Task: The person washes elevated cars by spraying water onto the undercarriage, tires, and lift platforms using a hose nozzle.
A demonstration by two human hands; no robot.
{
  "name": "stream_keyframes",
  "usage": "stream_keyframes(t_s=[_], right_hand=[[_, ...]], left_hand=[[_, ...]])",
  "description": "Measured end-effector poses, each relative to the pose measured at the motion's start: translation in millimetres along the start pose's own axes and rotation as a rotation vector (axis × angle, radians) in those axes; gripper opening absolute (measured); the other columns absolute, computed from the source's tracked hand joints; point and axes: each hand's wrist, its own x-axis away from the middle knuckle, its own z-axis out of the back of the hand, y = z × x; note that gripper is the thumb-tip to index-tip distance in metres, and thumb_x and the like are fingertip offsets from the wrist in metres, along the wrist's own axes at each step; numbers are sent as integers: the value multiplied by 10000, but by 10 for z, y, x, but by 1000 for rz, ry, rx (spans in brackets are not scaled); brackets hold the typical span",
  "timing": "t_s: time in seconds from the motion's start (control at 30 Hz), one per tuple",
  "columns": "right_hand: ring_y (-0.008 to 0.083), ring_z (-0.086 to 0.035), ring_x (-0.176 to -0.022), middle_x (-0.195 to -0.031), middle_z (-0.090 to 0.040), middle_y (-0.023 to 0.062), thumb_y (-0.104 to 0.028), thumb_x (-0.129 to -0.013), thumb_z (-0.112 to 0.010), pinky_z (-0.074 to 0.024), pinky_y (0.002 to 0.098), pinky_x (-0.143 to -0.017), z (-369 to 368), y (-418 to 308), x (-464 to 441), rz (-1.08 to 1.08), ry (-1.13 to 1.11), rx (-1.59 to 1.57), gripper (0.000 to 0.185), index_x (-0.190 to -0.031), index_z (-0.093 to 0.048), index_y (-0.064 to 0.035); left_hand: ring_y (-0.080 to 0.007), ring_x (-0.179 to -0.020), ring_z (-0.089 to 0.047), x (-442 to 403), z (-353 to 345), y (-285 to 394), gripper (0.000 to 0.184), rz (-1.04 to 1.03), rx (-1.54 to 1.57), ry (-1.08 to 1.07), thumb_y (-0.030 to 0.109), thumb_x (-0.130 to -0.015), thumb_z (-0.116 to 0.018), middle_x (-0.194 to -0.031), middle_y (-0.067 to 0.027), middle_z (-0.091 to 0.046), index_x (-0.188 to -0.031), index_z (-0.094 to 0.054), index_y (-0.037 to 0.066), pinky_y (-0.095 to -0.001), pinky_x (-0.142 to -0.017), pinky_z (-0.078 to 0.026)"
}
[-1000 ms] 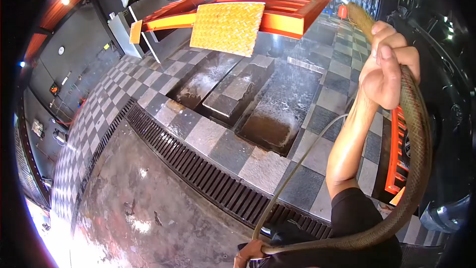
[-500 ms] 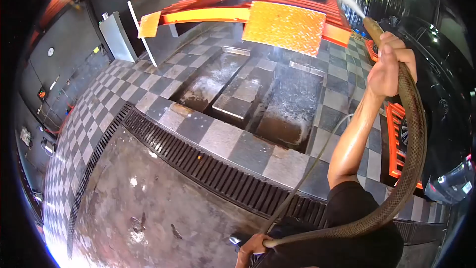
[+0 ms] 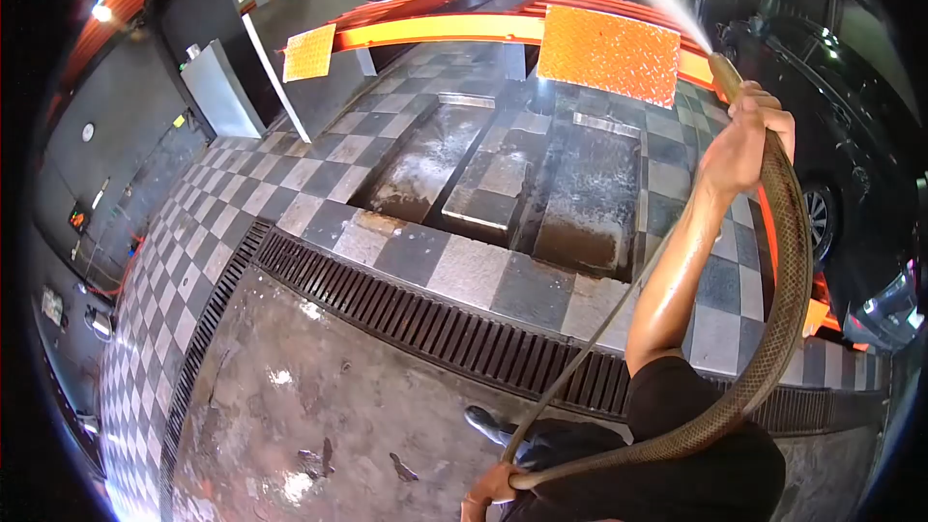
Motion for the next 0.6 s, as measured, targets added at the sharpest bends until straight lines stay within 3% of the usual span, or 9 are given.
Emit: stream_keyframes(t_s=[0.17, 0.23, 0.3, 0.43, 0.53, 0.6], right_hand=[[163, -444, -614, -604, -468, 82, 27, -751, -525, -402, 434, -821, -470, 26, 414, 6, -9, -27, 132, -667, -441, -31], [163, -444, -605, -604, -469, 84, 29, -757, -527, -400, 426, -810, -707, 96, 610, 18, -7, -24, 131, -673, -444, -28], [163, -446, -605, -605, -471, 83, 36, -759, -536, -398, 413, -790, -969, 228, 777, 70, -11, -53, 139, -676, -444, -28], [171, -453, -578, -603, -486, 84, 79, -741, -548, -408, 395, -672, -1595, 451, 886, 188, -147, -69, 155, -680, -445, -19], [152, -447, -538, -581, -486, 72, 120, -728, -543, -403, 334, -588, -1948, 581, 859, 250, -239, -1, 183, -652, -441, -12], [138, -443, -507, -557, -481, 53, 131, -714, -551, -408, 284, -560, -2113, 695, 958, 222, -268, 42, 215, -618, -428, -16]], left_hand=[[-341, -833, -616, 150, 591, -574, 359, 56, -6, -83, 79, -523, -584, -867, -159, -655, -870, -670, 47, -395, -768, -481], [-345, -829, -613, 170, 912, -930, 345, -106, -22, 14, 95, -534, -595, -866, -162, -651, -868, -656, 31, -393, -767, -483], [-343, -837, -615, 138, 1341, -1253, 349, -100, -70, -54, 135, -541, -607, -862, -159, -654, -875, -669, 57, -394, -777, -485], [-350, -849, -611, 10, 2214, -1397, 350, -1, -36, -175, 167, -545, -613, -867, -153, -655, -878, -678, 81, -395, -791, -484], [-349, -848, -609, -138, 2637, -1624, 323, -174, -72, -154, 146, -543, -599, -856, -152, -654, -849, -672, 71, -394, -769, -485], [-351, -843, -608, -180, 2905, -1697, 321, -162, -35, -214, 139, -541, -592, -843, -156, -651, -843, -666, 60, -395, -763, -484]])
